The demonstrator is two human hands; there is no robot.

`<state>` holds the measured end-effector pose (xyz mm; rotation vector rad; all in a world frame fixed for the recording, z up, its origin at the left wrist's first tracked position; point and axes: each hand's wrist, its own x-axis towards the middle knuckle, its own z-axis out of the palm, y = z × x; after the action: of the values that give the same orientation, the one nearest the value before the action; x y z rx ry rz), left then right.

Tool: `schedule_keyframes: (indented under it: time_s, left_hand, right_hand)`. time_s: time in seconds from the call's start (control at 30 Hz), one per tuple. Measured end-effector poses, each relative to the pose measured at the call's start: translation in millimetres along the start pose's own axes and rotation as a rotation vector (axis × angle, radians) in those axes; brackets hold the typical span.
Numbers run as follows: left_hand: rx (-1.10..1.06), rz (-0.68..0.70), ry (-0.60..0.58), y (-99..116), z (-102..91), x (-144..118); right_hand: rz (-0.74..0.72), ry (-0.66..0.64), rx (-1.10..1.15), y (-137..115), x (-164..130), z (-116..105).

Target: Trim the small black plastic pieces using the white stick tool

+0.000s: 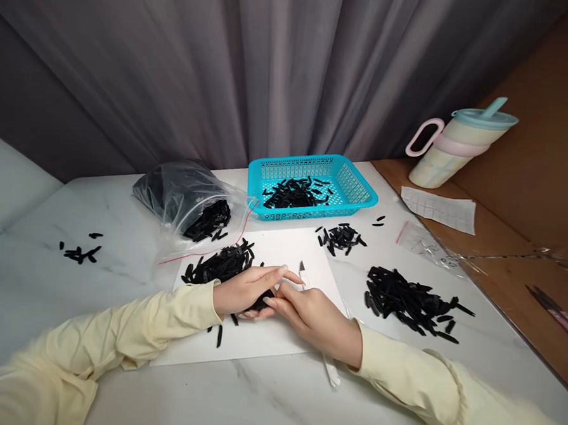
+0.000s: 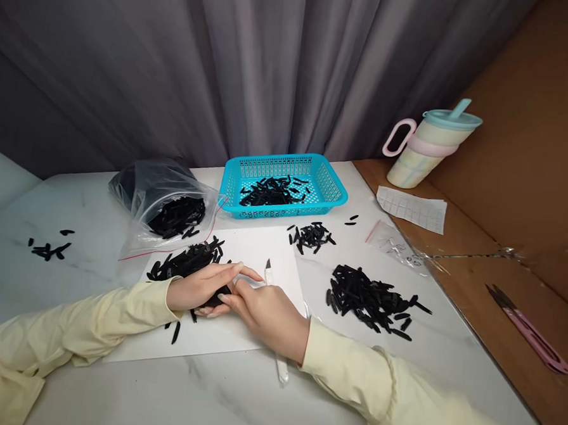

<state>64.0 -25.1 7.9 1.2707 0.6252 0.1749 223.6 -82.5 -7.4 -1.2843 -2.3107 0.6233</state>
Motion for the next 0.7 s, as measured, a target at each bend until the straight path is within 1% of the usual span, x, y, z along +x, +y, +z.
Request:
schedule_keyframes:
  time_s: [0.17, 0.27, 0.4, 0.47, 0.6, 0.7]
  left_hand:
    - [-0.019, -0.055, -0.039, 0.1, -1.4, 1.8]
    - [-0.048, -0.086, -0.051, 2.4, -1.2, 1.1]
    - [-0.08, -0.11, -0.071, 4.7, -0.1, -1.1]
    - [-0.085, -0.108, -0.062, 4.8, 0.3, -1.7]
    - [-0.073, -0.037, 0.018, 2.3, 0.5, -1.7]
    - [-0.046, 0.022, 0.065, -0.9, 0.3, -2.0]
  right_hand:
    - [-0.1, 0.004, -0.367, 0.5, -3.4, 4.1]
    - [-0.162, 0.035, -0.467, 3.0, -4.3, 6.1]
    - [-0.292, 0.12, -0.427, 9.0, -3.8, 5.5]
    - [-0.347, 0.179, -0.386, 11.0, -3.7, 4.0]
    - [-0.385, 0.283, -0.325, 11.3, -5.4, -0.5]
    - [-0.434, 0.303, -0.312, 10.5, -6.9, -4.3]
